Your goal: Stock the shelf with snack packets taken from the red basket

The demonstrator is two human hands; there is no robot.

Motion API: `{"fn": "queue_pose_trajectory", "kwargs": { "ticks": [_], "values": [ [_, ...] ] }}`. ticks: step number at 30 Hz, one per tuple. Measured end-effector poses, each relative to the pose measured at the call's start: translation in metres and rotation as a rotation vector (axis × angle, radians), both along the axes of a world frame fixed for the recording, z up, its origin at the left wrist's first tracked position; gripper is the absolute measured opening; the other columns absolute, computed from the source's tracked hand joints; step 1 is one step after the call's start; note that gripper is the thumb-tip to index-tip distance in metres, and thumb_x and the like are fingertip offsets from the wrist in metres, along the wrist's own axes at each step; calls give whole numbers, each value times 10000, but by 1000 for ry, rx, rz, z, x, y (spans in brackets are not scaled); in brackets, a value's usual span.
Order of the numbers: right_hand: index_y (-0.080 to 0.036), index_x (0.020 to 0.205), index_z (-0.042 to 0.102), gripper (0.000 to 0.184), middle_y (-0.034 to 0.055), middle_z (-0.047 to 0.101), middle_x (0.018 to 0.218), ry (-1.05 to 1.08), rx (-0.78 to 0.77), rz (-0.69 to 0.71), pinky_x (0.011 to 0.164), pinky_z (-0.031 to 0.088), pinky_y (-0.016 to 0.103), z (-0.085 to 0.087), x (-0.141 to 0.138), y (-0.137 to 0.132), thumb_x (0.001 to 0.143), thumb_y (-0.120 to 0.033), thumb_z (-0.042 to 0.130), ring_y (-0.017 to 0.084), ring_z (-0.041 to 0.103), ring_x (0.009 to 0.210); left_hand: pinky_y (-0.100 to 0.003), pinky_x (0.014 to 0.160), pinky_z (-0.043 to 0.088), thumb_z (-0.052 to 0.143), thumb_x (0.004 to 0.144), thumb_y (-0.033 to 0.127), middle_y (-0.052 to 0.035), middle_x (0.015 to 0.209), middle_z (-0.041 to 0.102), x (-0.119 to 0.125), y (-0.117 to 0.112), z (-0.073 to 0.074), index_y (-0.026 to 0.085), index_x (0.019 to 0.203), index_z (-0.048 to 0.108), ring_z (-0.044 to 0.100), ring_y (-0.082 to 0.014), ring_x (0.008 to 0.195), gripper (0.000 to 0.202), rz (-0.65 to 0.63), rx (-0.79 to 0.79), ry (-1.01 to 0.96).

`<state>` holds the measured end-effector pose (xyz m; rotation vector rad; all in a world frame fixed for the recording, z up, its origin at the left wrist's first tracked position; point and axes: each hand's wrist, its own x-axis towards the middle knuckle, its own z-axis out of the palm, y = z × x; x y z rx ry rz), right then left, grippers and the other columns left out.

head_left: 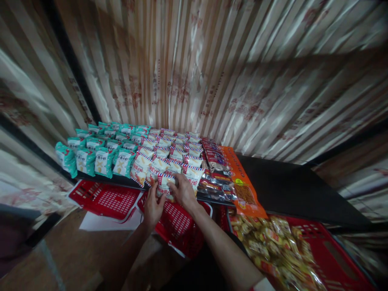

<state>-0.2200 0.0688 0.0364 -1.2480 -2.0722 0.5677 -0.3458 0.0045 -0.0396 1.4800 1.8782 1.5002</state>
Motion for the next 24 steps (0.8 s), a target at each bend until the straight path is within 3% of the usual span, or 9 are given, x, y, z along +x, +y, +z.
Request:
{"fn": "queue_pose_trajectory", "kwargs": {
  "ticks": [10, 14, 18, 21, 24],
  "values": [
    [-186, 1060, 554, 267, 76, 588, 970, 0, 24, -15, 774, 473, 335, 1, 1, 3, 813, -288, 549, 186, 572, 838, -345, 797, 530, 510, 836, 335, -153, 1262, 550, 2, 2, 6, 163, 1267, 444, 570, -234, 1100, 469, 8, -21, 8],
    [-180, 1088, 544, 301, 75, 587, 961, -15, 7, -7, 747, 487, 339, 2, 3, 2, 814, -302, 544, 181, 580, 782, -329, 756, 544, 516, 835, 335, -148, 1291, 532, 3, 1, 6, 179, 1276, 436, 640, -201, 947, 475, 0, -39, -17],
    [-169, 1208, 479, 419, 117, 563, 1123, 23, 62, -30, 847, 474, 365, 4, 5, -3, 820, -315, 546, 215, 570, 976, -303, 700, 553, 571, 804, 338, -163, 1339, 480, 6, -1, 6, 186, 1328, 365, 660, -134, 713, 584, -56, -44, -63],
    [-161, 1234, 480, 397, 126, 577, 1142, -7, 138, -76, 891, 453, 386, 10, 7, -2, 872, -324, 472, 228, 542, 1037, -311, 687, 549, 591, 790, 322, -181, 1328, 484, 9, 0, 8, 166, 1324, 367, 650, -133, 682, 600, -33, -55, -29],
    [-170, 1162, 562, 316, 105, 620, 1094, -101, 245, -93, 932, 415, 396, 21, 12, 11, 901, -238, 398, 225, 513, 1047, -311, 696, 542, 585, 794, 306, -178, 1302, 510, 10, 3, 9, 154, 1311, 385, 657, -153, 727, 575, 3, -73, 27]
  ]
}}
